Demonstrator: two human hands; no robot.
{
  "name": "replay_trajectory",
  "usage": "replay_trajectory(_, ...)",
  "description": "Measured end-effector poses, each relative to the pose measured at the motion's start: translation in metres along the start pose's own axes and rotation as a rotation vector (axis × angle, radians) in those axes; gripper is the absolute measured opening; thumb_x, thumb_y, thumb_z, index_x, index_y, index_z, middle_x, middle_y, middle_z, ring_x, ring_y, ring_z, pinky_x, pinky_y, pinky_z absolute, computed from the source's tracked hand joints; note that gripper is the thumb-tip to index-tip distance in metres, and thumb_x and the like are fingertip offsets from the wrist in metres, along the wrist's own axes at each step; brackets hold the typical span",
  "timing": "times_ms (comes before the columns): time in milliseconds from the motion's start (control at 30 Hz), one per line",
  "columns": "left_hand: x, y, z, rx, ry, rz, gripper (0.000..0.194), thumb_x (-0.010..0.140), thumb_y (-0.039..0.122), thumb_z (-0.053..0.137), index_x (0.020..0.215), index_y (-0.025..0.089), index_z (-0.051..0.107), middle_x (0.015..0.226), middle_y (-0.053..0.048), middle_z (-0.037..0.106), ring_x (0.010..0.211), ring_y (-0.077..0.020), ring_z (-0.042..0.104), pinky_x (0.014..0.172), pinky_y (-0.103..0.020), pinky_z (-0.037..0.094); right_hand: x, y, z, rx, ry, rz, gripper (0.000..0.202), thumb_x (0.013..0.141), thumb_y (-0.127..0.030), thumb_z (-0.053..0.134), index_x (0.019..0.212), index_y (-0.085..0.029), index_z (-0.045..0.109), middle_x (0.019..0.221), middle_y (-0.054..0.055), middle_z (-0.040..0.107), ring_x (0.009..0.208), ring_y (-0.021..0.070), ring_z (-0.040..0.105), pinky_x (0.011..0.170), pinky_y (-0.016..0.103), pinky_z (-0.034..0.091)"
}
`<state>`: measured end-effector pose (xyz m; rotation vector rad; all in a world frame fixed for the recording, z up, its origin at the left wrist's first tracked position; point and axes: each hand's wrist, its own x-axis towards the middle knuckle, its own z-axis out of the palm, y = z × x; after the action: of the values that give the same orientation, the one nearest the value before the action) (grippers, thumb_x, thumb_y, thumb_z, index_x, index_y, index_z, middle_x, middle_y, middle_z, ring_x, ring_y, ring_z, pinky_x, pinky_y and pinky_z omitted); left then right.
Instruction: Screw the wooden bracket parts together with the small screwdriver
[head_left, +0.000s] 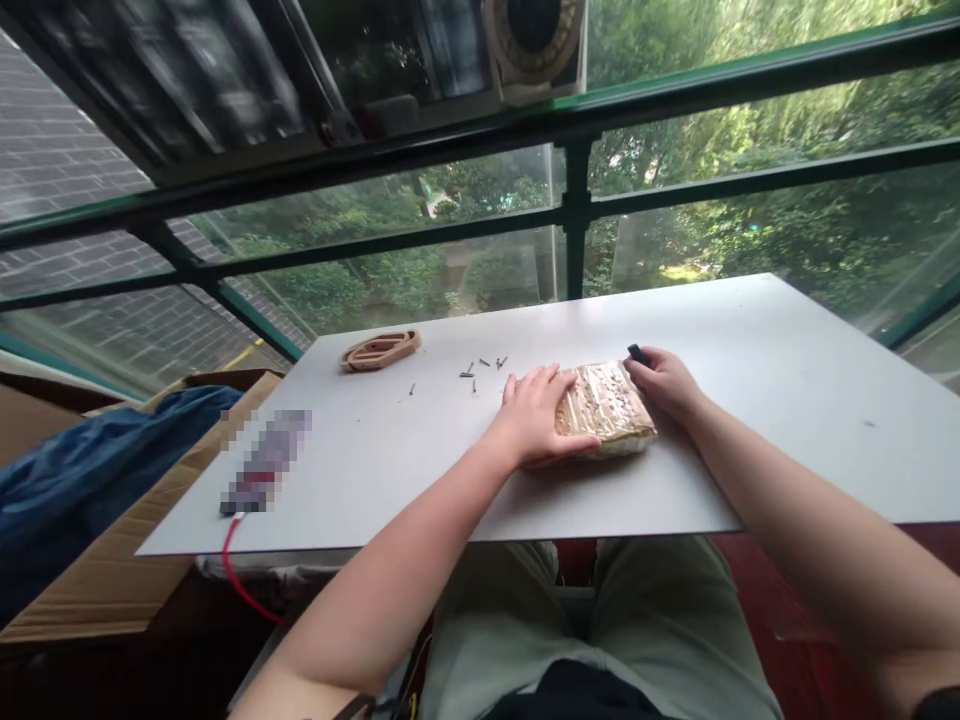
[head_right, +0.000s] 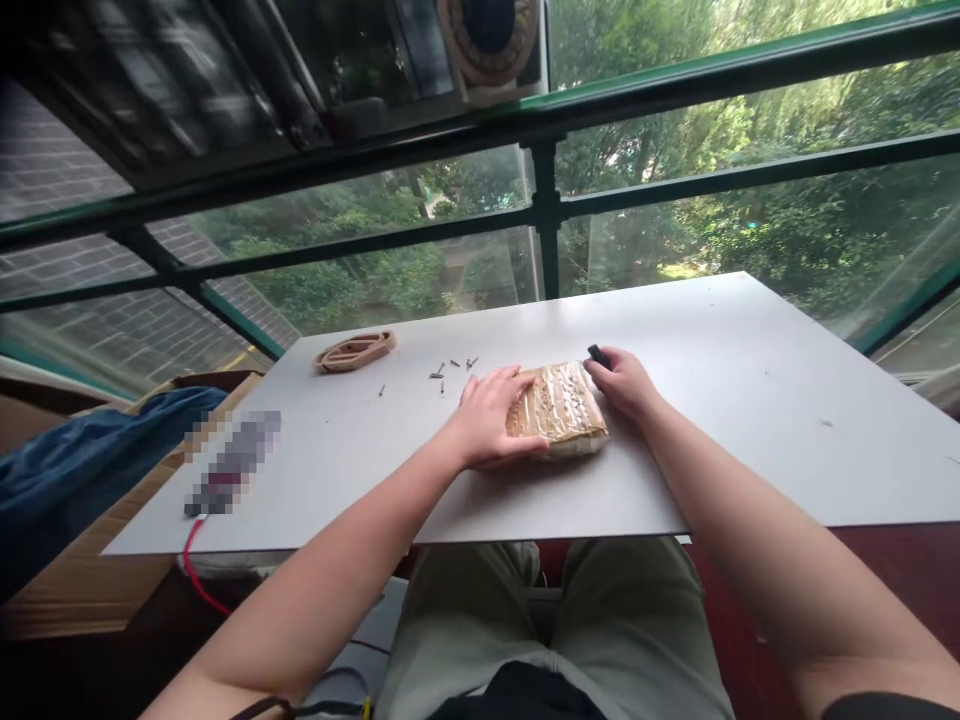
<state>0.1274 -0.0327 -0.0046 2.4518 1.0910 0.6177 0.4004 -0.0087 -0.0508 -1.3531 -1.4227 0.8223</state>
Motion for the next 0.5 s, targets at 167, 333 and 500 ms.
replay_trajectory(167,0.017,-0.014,0.001,-0.194,0.197,-0.044,0.062,0.089,0.056,0.060,0.143,0.025,0.050,0.149,-0.012,0.054,0.142,-0.0358,0.046,0.123,-0.057,0.030,-0.002,-0.001,-0.001,0.229,-0.034,0.010,0.033,0.089,-0.052,0.062,0.078,-0.022,0.052,0.057,-0.006,0.042,0.053,0.0102,0.036,0.051,0.025,0.029)
replay_trajectory(333,0.008,-0.051,0.010,-0.492,0.406,-0.162,0.049,0.093,0.045,0.058,0.136,0.023,0.051,0.148,-0.012,0.052,0.144,-0.0294,0.045,0.121,-0.048,0.036,-0.002,0.002,-0.003,0.231,-0.072,0.009,0.037,0.084,-0.054,0.070,0.086,-0.021,0.054,0.064,-0.005,0.050,0.056,0.0092,0.043,0.053,0.023,0.035)
replay_trajectory(500,-0.005,-0.084,0.014,-0.697,0.379,-0.240,0.052,0.090,0.047,0.061,0.133,0.020,0.051,0.143,-0.016,0.057,0.137,-0.0297,0.053,0.118,-0.051,0.041,-0.002,0.003,0.001,0.140,-0.057,0.049,0.042,0.080,-0.055,0.075,0.095,-0.020,0.056,0.072,-0.001,0.061,0.063,0.0127,0.055,0.058,0.025,0.044)
